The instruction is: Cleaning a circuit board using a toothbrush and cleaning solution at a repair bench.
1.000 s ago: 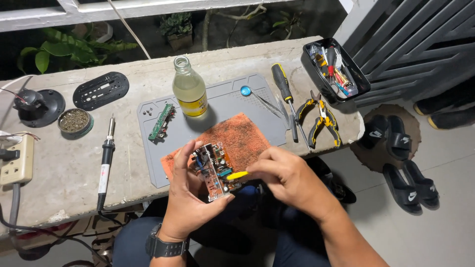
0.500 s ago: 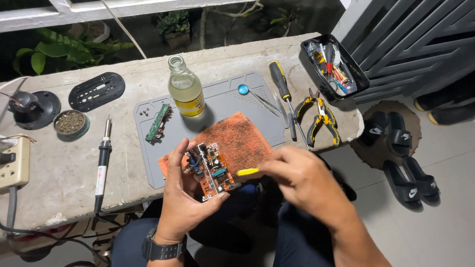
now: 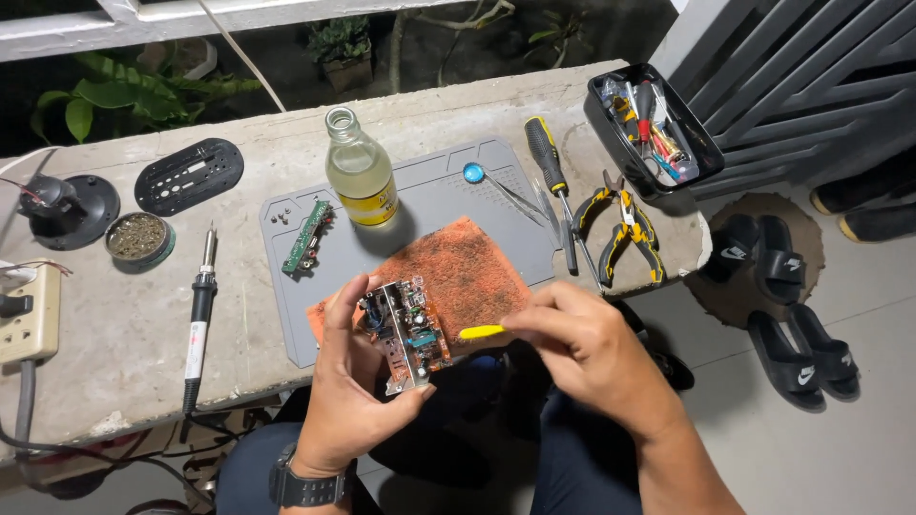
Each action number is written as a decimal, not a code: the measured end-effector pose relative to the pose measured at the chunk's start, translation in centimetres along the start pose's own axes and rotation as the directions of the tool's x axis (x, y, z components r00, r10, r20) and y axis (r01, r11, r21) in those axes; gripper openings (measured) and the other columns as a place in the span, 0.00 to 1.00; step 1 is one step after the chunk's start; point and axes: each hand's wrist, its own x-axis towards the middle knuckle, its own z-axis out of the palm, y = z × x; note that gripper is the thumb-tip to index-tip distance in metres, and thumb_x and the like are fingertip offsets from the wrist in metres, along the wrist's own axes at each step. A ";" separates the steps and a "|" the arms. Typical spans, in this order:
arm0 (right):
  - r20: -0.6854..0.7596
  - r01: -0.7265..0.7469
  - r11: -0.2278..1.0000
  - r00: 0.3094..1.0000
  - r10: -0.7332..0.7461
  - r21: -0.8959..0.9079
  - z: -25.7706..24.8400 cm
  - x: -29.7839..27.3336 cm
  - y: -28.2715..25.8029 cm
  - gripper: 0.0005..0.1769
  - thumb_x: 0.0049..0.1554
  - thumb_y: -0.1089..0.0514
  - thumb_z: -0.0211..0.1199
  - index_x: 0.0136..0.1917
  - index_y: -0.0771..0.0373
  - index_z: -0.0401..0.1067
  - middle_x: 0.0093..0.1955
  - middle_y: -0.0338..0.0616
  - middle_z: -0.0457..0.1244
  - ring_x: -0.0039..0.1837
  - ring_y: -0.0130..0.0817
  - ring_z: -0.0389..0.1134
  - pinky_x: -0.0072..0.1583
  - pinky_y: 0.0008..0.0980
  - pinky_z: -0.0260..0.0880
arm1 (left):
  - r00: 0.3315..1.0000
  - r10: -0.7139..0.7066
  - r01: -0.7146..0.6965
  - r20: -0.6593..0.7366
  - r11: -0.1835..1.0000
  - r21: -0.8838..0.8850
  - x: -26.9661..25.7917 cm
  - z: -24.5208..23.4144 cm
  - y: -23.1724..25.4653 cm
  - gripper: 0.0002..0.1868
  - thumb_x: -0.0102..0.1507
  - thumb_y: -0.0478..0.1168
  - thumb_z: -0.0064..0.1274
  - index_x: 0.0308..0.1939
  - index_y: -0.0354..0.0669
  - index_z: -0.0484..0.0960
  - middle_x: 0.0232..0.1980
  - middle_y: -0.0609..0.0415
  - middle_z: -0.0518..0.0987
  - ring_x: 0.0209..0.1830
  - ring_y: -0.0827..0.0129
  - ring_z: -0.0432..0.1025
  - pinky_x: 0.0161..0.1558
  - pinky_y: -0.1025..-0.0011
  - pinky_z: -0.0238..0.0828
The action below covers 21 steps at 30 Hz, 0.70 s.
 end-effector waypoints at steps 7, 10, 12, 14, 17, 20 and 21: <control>0.159 0.093 0.996 0.983 -0.092 0.000 0.9 0.4 0.9 0.17 0.62 0.70 0.67 0.61 0.57 0.83 0.53 0.42 0.69 0.54 0.42 0.73 0.58 0.41 0.71 | 0.998 -0.060 0.059 -0.008 0.996 -0.069 0.0 0.2 0.0 0.66 0.56 0.24 0.72 0.93 0.48 0.50 0.90 0.45 0.57 0.68 0.61 0.79 0.62 0.60 0.88; 0.037 0.016 0.999 0.999 -0.014 -0.052 0.0 0.2 1.1 0.17 0.63 0.71 0.68 0.61 0.56 0.85 0.55 0.43 0.73 0.53 0.40 0.76 0.57 0.37 0.73 | 1.000 -0.011 0.011 0.004 0.999 -0.044 0.1 0.0 0.0 0.64 0.57 0.25 0.72 0.92 0.46 0.51 0.91 0.43 0.55 0.76 0.58 0.76 0.65 0.60 0.86; 0.018 0.023 0.999 1.000 -0.024 0.036 0.2 0.0 0.5 0.17 0.64 0.70 0.67 0.63 0.57 0.84 0.57 0.46 0.72 0.57 0.39 0.77 0.61 0.34 0.75 | 1.000 0.001 -0.001 -0.002 0.997 -0.075 0.2 0.1 0.0 0.64 0.57 0.25 0.72 0.92 0.45 0.51 0.89 0.44 0.55 0.80 0.56 0.71 0.68 0.56 0.88; 0.064 0.050 0.998 0.997 -0.053 0.047 1.8 -0.2 0.5 0.15 0.65 0.69 0.66 0.62 0.57 0.83 0.55 0.44 0.70 0.54 0.40 0.75 0.58 0.36 0.74 | 1.000 -0.001 0.002 0.009 0.996 -0.090 0.2 0.1 0.2 0.65 0.57 0.25 0.72 0.93 0.47 0.50 0.89 0.45 0.56 0.73 0.59 0.76 0.65 0.59 0.88; 0.097 0.038 0.996 0.994 -0.046 0.084 2.3 -0.4 0.6 0.12 0.67 0.68 0.67 0.62 0.57 0.83 0.53 0.43 0.69 0.50 0.38 0.74 0.53 0.35 0.73 | 1.000 -0.026 0.024 -0.009 0.992 -0.124 0.1 0.3 0.3 0.67 0.56 0.23 0.73 0.93 0.47 0.48 0.90 0.46 0.59 0.70 0.58 0.79 0.66 0.58 0.87; 0.079 -0.010 0.988 0.997 -0.002 0.154 3.5 -0.8 -0.4 0.10 0.67 0.68 0.68 0.61 0.61 0.81 0.50 0.45 0.68 0.46 0.37 0.73 0.50 0.32 0.72 | 0.995 -0.022 0.009 -0.095 0.990 -0.139 0.0 0.1 -0.6 0.69 0.55 0.23 0.74 0.93 0.46 0.48 0.90 0.48 0.60 0.78 0.58 0.74 0.72 0.54 0.84; 0.073 -0.026 0.981 0.997 0.012 0.194 4.1 -1.2 -0.9 0.07 0.68 0.69 0.68 0.59 0.65 0.79 0.48 0.46 0.66 0.44 0.38 0.71 0.49 0.33 0.71 | 0.989 0.000 -0.021 -0.148 0.990 -0.139 -0.1 0.0 -1.2 0.69 0.53 0.22 0.74 0.93 0.46 0.50 0.90 0.50 0.59 0.81 0.62 0.70 0.74 0.55 0.82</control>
